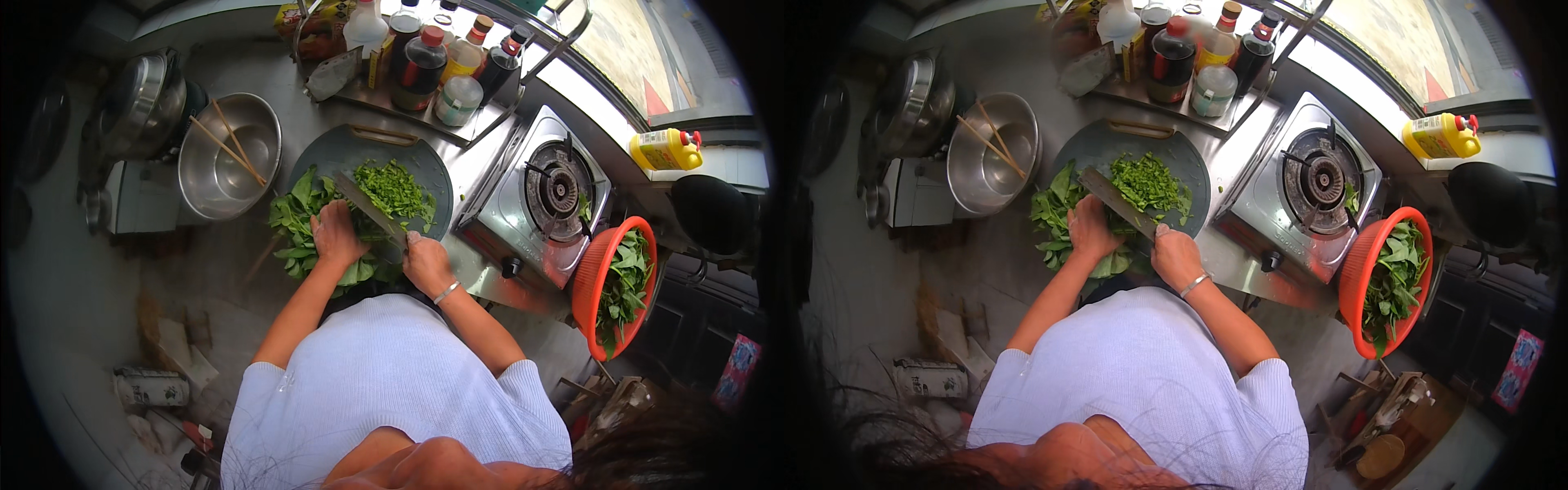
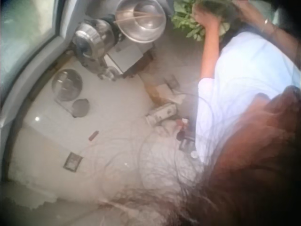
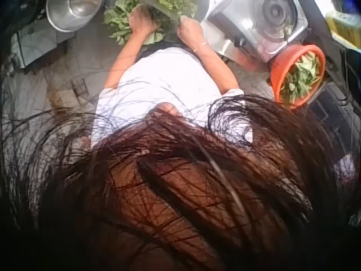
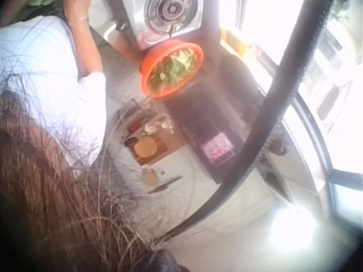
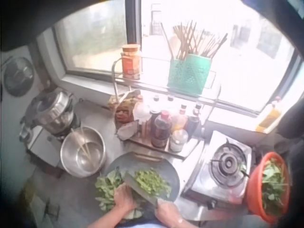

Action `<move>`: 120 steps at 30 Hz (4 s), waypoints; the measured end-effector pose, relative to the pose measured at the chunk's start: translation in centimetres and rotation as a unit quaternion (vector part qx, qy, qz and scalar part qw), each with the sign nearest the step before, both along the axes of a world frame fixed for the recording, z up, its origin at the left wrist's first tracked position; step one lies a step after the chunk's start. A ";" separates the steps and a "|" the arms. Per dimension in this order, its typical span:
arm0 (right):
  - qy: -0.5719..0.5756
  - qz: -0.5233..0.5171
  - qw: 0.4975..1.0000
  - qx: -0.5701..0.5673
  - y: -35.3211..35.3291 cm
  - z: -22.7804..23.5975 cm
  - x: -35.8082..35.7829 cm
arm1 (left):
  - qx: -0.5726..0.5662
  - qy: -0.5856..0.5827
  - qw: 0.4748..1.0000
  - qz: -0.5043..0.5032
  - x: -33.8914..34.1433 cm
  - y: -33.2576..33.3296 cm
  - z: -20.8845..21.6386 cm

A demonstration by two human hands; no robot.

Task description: The person chops leafy green vegetables on a cutting board using a knife, then transfers the chopped greens into a metal bowl. The person repeats this process with additional greens from a red colander.

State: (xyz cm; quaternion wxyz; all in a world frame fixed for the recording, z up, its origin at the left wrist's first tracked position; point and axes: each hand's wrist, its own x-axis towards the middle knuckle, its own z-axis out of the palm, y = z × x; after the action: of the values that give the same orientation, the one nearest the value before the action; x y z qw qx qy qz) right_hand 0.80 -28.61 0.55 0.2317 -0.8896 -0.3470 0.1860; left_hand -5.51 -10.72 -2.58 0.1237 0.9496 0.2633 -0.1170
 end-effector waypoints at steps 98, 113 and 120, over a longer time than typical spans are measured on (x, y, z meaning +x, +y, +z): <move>0.032 0.052 0.997 -0.038 5.5 -5.3 4.0 | 0.005 -0.056 0.998 0.022 0.5 1.2 -1.9; 0.016 0.039 0.996 -0.081 1.4 1.1 0.0 | -0.080 -0.054 0.990 0.104 0.2 1.0 2.8; 0.031 0.077 0.992 -0.098 2.4 1.0 1.5 | 0.029 -0.006 0.999 0.027 -0.8 0.5 -1.1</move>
State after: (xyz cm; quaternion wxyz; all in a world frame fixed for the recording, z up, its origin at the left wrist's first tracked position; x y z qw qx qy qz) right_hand 2.29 -26.21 1.56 0.1385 -0.8725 -0.3872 0.2639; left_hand -6.30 -10.26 -3.67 0.1003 0.9460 0.2912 -0.1006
